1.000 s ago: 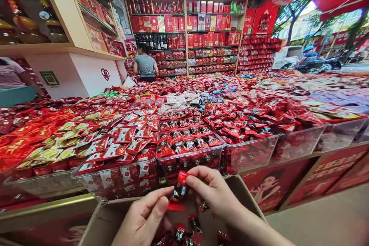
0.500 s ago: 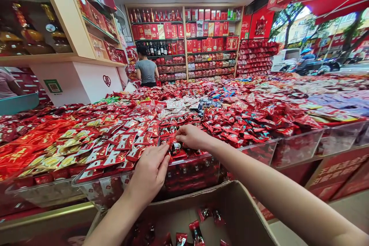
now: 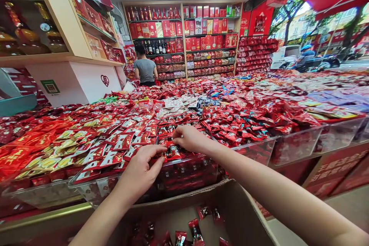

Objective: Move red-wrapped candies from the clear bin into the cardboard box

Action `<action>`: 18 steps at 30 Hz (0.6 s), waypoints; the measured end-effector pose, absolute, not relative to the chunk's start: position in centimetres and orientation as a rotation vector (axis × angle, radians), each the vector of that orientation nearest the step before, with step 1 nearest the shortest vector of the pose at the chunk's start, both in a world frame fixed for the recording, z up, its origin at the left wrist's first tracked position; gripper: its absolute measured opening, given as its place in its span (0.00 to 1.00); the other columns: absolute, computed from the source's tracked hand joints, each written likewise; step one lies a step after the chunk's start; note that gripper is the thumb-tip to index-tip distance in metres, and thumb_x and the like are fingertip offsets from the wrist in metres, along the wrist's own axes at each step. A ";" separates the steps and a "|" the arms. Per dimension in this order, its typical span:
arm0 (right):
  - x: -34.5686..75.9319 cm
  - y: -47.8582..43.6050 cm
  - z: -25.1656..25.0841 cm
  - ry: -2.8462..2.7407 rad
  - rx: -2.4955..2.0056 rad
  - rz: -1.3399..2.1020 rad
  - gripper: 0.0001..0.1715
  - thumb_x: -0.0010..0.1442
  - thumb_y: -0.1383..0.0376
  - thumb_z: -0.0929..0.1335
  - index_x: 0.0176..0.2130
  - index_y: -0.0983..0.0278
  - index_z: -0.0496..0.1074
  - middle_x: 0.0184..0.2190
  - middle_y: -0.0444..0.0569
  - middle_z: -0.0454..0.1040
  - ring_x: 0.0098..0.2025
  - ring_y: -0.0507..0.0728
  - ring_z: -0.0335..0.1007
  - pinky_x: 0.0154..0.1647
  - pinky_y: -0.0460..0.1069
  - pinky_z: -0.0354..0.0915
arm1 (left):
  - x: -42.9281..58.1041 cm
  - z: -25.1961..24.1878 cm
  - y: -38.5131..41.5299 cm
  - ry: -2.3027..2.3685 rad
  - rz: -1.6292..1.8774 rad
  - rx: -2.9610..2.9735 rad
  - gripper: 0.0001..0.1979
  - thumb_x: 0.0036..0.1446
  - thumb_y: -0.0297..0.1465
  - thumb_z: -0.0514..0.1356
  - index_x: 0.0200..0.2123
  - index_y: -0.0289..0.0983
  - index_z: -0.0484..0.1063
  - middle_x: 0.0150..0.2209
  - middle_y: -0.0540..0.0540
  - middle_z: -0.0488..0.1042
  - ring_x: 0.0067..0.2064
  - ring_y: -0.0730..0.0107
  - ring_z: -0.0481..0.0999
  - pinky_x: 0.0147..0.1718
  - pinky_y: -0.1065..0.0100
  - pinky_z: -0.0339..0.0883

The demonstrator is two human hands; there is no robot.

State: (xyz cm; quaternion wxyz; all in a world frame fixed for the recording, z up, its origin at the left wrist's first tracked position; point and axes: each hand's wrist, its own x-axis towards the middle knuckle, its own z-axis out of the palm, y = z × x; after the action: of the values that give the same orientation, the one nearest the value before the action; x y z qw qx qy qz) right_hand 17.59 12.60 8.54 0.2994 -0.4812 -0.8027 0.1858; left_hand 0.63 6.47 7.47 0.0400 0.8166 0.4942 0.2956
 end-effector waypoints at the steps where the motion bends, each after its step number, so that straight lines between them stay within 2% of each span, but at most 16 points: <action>1: 17.6 12.6 8.6 -2.136 -1.276 0.493 0.05 0.48 0.70 0.65 0.29 0.66 0.71 0.29 0.48 0.73 0.31 0.52 0.66 0.31 0.44 0.58 | 0.6 7.5 6.5 1.532 0.901 2.465 0.13 0.53 0.32 0.53 0.42 0.40 0.67 0.42 0.46 0.72 0.45 0.63 0.70 0.45 0.60 0.63; 9: 18.0 11.8 8.7 -2.100 -1.243 0.441 0.08 0.50 0.66 0.64 0.31 0.66 0.71 0.31 0.48 0.73 0.33 0.52 0.67 0.32 0.45 0.58 | 0.4 7.3 6.4 1.536 0.961 2.328 0.20 0.52 0.36 0.54 0.49 0.38 0.61 0.48 0.43 0.69 0.47 0.62 0.70 0.45 0.60 0.64; 14: 18.7 11.2 9.3 -2.046 -1.186 0.393 0.08 0.50 0.66 0.64 0.31 0.67 0.71 0.30 0.49 0.73 0.32 0.52 0.66 0.33 0.45 0.58 | 0.3 7.7 6.0 1.577 0.979 2.399 0.18 0.52 0.35 0.55 0.47 0.39 0.63 0.46 0.44 0.70 0.45 0.62 0.71 0.43 0.60 0.66; 16: 19.4 9.7 9.9 -2.032 -1.129 0.408 0.08 0.51 0.66 0.63 0.30 0.68 0.70 0.28 0.48 0.73 0.30 0.51 0.66 0.31 0.45 0.58 | 0.2 7.7 4.9 1.572 1.094 2.479 0.16 0.52 0.34 0.55 0.46 0.40 0.64 0.46 0.45 0.69 0.44 0.62 0.70 0.43 0.60 0.65; 18: 19.9 7.6 9.9 -2.139 -0.996 0.562 0.08 0.51 0.66 0.63 0.30 0.67 0.70 0.26 0.46 0.72 0.28 0.50 0.65 0.27 0.43 0.58 | 0.0 7.2 3.3 1.476 1.288 2.610 0.14 0.52 0.30 0.56 0.44 0.42 0.65 0.44 0.46 0.70 0.44 0.62 0.70 0.45 0.60 0.62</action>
State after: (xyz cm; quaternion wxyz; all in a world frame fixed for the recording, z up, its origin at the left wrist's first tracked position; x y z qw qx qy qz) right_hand 19.94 7.57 9.89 0.3507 -0.3844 -0.8259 0.2170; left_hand -0.04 3.26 7.18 -0.0610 0.7984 0.4514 0.3938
